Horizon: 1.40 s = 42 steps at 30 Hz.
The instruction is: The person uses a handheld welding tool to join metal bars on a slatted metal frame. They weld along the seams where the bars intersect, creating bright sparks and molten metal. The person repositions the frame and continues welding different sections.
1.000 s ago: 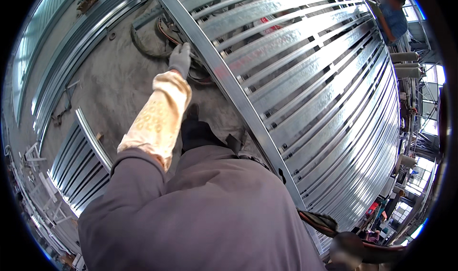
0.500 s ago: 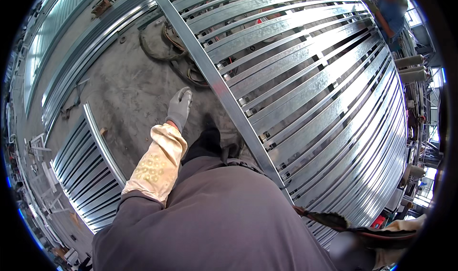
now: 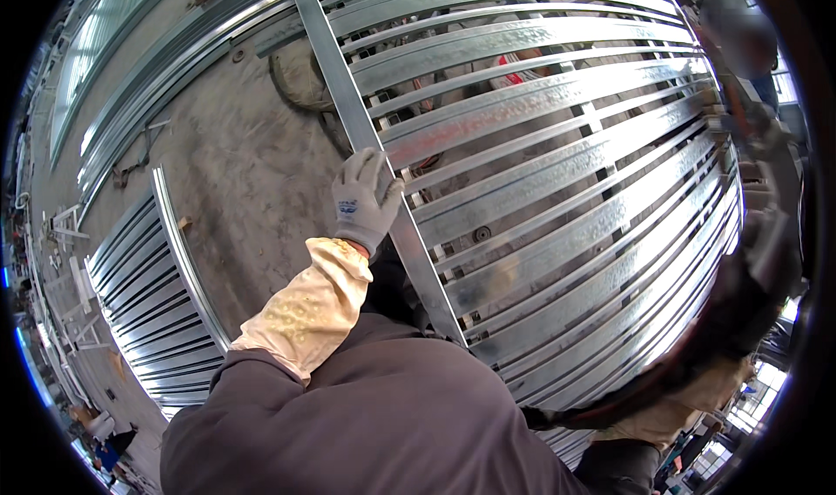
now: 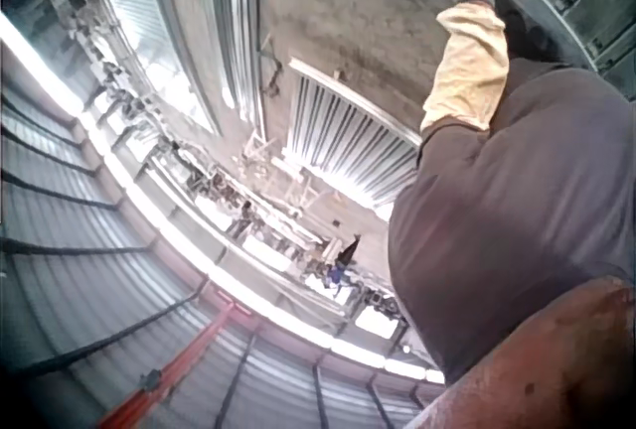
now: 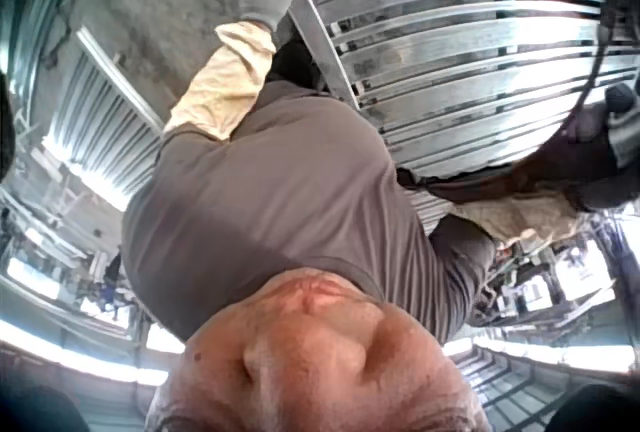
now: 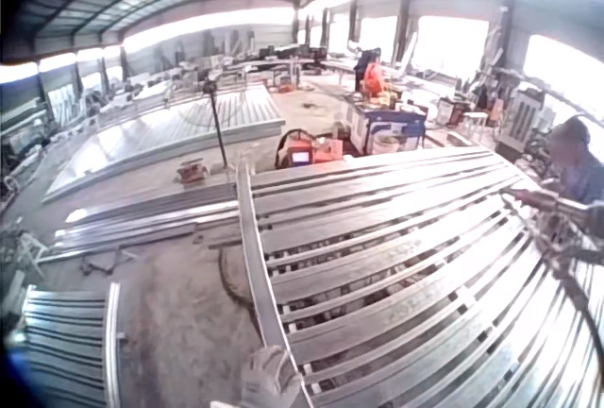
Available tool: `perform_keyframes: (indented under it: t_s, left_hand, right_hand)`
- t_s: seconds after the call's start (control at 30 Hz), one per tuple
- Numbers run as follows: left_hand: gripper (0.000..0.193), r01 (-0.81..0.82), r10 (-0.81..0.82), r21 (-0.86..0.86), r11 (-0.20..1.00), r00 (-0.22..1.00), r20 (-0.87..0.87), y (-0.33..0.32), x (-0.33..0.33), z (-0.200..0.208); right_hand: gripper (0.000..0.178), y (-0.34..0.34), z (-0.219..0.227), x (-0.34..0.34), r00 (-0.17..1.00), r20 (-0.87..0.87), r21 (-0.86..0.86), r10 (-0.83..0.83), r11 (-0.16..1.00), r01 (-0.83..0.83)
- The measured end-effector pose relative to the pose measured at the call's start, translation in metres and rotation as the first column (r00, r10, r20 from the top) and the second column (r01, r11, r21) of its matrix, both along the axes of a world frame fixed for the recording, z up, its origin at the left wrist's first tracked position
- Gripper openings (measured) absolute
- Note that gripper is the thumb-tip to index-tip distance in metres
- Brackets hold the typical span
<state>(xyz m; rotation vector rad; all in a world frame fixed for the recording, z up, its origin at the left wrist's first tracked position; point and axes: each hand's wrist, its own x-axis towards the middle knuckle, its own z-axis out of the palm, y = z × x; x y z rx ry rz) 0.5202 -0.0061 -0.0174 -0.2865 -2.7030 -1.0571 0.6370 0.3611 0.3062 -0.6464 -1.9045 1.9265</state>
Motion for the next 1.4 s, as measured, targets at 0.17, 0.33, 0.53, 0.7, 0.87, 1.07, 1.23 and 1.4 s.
perform_keyframes:
  t_s: [0.17, 0.33, 0.53, 0.7, 0.87, 1.07, 1.23, 1.4]
  left_hand:
    - [0.06, 0.23, -0.232, -0.232, 0.945, 0.973, 0.019, 0.032, -0.047, -0.005]
    - [0.071, 0.279, -0.255, -0.32, 0.906, 0.96, 0.116, 0.09, -0.079, -0.016]
    - [0.067, 0.156, -0.143, -0.287, 0.945, 0.988, 0.066, 0.118, -0.093, -0.058]
    - [0.062, 0.16, -0.142, -0.211, 0.964, 0.985, 0.098, 0.118, -0.098, -0.051]
    - [0.062, 0.143, -0.122, -0.282, 0.949, 0.988, 0.091, 0.12, -0.094, -0.065]
    - [0.063, 0.125, -0.114, -0.366, 0.922, 0.992, 0.052, 0.123, -0.096, -0.079]
    - [0.069, 0.143, -0.1, -0.458, 0.877, 0.988, 0.117, 0.124, -0.096, -0.075]
    - [0.071, 0.096, -0.064, -0.473, 0.876, 0.994, 0.085, 0.124, -0.088, -0.077]
  right_hand:
    - [0.056, -0.048, -0.081, -0.102, 0.97, 0.174, -0.086, 0.172, 0.984, -0.159]
    - [0.031, -0.078, -0.148, -0.141, 0.864, 0.339, -0.3, 0.372, 0.913, -0.275]
    - [0.024, -0.1, -0.194, -0.174, 0.692, 0.403, -0.482, 0.599, 0.781, -0.396]
    - [0.025, -0.11, -0.221, -0.189, 0.641, 0.404, -0.549, 0.653, 0.734, -0.401]
    - [0.027, -0.115, -0.242, -0.196, 0.568, 0.383, -0.595, 0.729, 0.665, -0.452]
    - [0.034, -0.121, -0.257, -0.198, 0.585, 0.38, -0.549, 0.716, 0.684, -0.481]
    - [0.038, -0.117, -0.26, -0.2, 0.583, 0.346, -0.594, 0.735, 0.653, -0.47]
    - [0.037, -0.121, -0.261, -0.201, 0.608, 0.365, -0.588, 0.705, 0.681, -0.436]
